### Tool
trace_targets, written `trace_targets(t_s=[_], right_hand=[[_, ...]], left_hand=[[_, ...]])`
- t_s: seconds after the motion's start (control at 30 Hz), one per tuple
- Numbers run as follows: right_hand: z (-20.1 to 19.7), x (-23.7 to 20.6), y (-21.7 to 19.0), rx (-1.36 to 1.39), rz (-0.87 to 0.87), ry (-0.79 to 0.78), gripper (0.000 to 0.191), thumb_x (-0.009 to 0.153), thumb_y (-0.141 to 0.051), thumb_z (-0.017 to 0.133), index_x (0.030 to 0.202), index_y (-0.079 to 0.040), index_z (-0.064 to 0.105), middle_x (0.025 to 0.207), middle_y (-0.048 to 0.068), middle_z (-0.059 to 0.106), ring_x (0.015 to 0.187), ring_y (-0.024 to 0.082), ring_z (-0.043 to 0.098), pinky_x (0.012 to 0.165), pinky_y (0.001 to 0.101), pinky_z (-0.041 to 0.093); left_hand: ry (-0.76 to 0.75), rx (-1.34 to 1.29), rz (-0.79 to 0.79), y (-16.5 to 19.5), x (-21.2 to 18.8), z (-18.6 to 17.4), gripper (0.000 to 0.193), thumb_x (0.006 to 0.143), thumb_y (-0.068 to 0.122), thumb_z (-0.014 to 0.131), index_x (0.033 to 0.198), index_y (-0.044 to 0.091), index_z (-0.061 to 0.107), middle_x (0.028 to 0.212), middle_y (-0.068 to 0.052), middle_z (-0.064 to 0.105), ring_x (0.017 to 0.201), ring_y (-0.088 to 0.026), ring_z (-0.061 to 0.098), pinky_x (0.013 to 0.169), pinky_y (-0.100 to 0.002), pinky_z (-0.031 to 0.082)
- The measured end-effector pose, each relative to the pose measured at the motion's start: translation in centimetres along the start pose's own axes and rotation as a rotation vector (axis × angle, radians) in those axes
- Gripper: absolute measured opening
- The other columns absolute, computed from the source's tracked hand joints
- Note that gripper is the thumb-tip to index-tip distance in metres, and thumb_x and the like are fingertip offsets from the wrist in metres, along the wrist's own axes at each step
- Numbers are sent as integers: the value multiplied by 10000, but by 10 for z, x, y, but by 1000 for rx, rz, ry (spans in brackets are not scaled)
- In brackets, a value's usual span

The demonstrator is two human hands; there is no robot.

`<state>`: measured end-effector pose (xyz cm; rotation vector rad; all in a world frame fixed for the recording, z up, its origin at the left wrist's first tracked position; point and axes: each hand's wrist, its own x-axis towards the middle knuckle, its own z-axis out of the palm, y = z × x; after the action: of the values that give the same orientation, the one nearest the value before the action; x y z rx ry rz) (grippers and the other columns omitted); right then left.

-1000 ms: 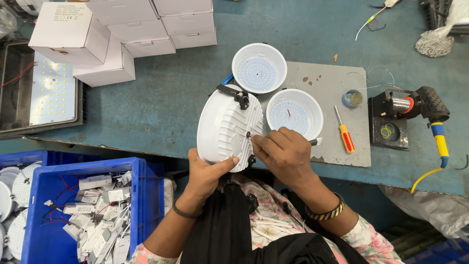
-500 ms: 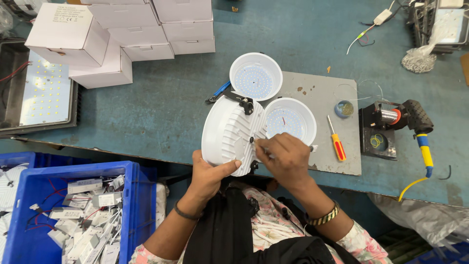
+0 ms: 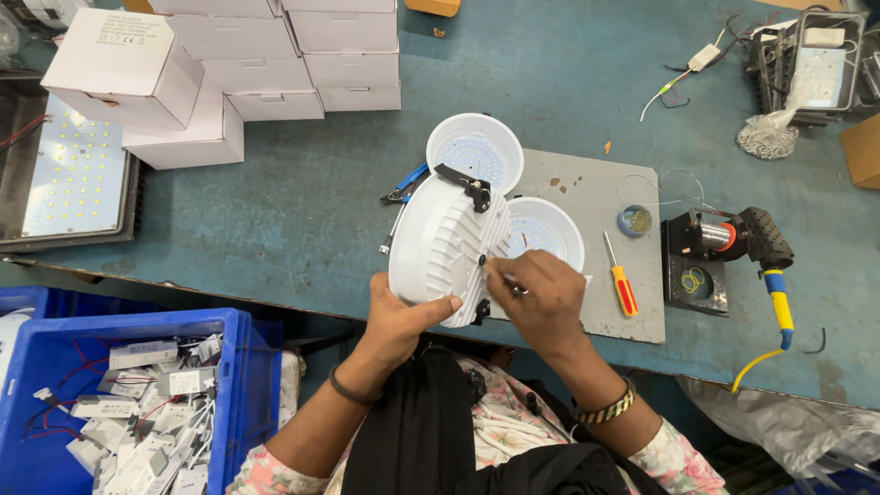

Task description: The person uses a screwdriver to open white LED light fixtures, then uses a soldering iron to attach wires to the LED boards. The person handles multiple fixtures, placing them on the table and working on each one sequentially.

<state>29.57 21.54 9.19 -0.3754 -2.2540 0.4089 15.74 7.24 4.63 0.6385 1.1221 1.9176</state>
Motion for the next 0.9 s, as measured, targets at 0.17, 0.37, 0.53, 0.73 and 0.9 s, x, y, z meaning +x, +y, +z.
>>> trace_targets(t_s=[0.17, 0.37, 0.53, 0.73, 0.9], right_hand=[[13, -22, 28, 149, 166, 15, 54, 873, -70, 793, 866, -44, 746, 740, 23, 676, 576, 109, 604, 528, 274, 478], [32, -58, 48, 1281, 979, 40, 204, 1032, -167, 687, 1152, -6, 651, 1045, 107, 652, 917, 159, 601, 752, 322, 493], [23, -66, 46, 1355, 909, 93, 220, 1032, -169, 681, 1173, -6, 635, 1069, 112, 645, 938, 166, 601, 768, 326, 497], [13, -72, 42, 1349, 879, 102, 240, 1032, -171, 673, 1197, -6, 616, 1097, 118, 637, 964, 175, 602, 786, 332, 502], [10, -79, 40, 1349, 879, 100, 258, 1032, -173, 666, 1218, -6, 601, 1121, 124, 630, 985, 182, 602, 802, 337, 506]], left_hand=[[-38, 241, 0, 14, 2, 6, 255, 792, 35, 819, 1025, -55, 767, 932, -123, 781, 817, -152, 721, 754, -302, 587], [-492, 1139, 872, 51, 12, 22, 465, 783, 159, 767, 1235, 78, 694, 1370, -84, 670, 1275, -317, 652, 1094, -553, 477], [-640, 1403, 1052, 75, 6, 33, 350, 958, 232, 593, 1282, 152, 697, 1456, -5, 599, 1313, -344, 602, 1118, -690, 443], [-730, 1471, 1035, 84, 7, 34, 369, 962, 245, 569, 1280, 110, 695, 1482, -68, 583, 1315, -398, 592, 1036, -620, 497], [-723, 1493, 1043, 90, 5, 36, 382, 955, 244, 571, 1293, 111, 692, 1493, -72, 567, 1323, -391, 591, 1042, -612, 499]])
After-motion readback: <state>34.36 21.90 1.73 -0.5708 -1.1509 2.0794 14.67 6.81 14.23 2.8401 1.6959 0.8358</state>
